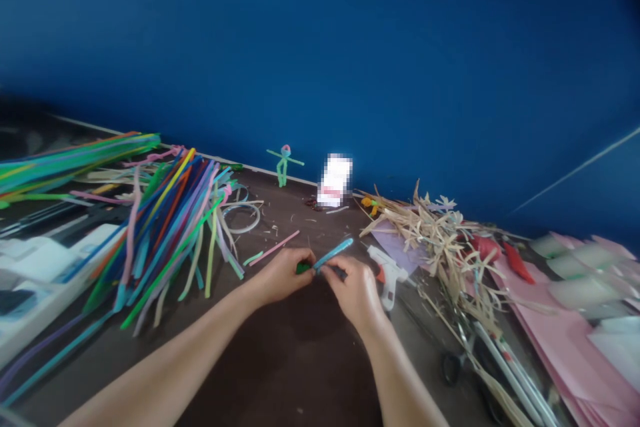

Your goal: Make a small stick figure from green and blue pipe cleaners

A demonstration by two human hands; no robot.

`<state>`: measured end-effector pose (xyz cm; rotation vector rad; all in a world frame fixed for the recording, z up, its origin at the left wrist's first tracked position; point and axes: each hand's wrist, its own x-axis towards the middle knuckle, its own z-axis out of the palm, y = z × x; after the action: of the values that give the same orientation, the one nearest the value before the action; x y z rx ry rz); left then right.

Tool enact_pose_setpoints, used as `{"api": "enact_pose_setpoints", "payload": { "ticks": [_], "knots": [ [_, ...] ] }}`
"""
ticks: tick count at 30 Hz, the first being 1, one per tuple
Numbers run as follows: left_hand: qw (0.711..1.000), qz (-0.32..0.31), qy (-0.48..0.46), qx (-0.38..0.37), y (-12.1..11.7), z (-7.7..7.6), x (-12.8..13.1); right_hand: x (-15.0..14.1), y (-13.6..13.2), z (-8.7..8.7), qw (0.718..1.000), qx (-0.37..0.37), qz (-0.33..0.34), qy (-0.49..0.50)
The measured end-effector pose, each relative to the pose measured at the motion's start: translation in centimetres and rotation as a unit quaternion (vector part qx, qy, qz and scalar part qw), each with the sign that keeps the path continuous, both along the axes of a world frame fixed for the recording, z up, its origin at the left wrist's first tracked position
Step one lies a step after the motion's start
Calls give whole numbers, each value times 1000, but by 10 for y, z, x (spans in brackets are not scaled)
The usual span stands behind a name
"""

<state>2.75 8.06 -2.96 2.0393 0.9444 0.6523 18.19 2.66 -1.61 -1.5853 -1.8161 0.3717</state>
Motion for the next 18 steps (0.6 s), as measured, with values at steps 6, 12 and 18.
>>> {"api": "enact_pose_setpoints", "payload": {
  "ticks": [6, 12, 18],
  "knots": [
    [998, -55, -3, -34, -2, 6, -1, 7, 5, 0, 988, -103, 43, 104],
    [995, -94, -11, -45, -4, 7, -3, 10, 9, 3, 939, -223, 73, 254],
    [992, -121, -37, -6, -6, 11, -4, 12, 7, 7, 883, -325, 72, 331]
  ]
}}
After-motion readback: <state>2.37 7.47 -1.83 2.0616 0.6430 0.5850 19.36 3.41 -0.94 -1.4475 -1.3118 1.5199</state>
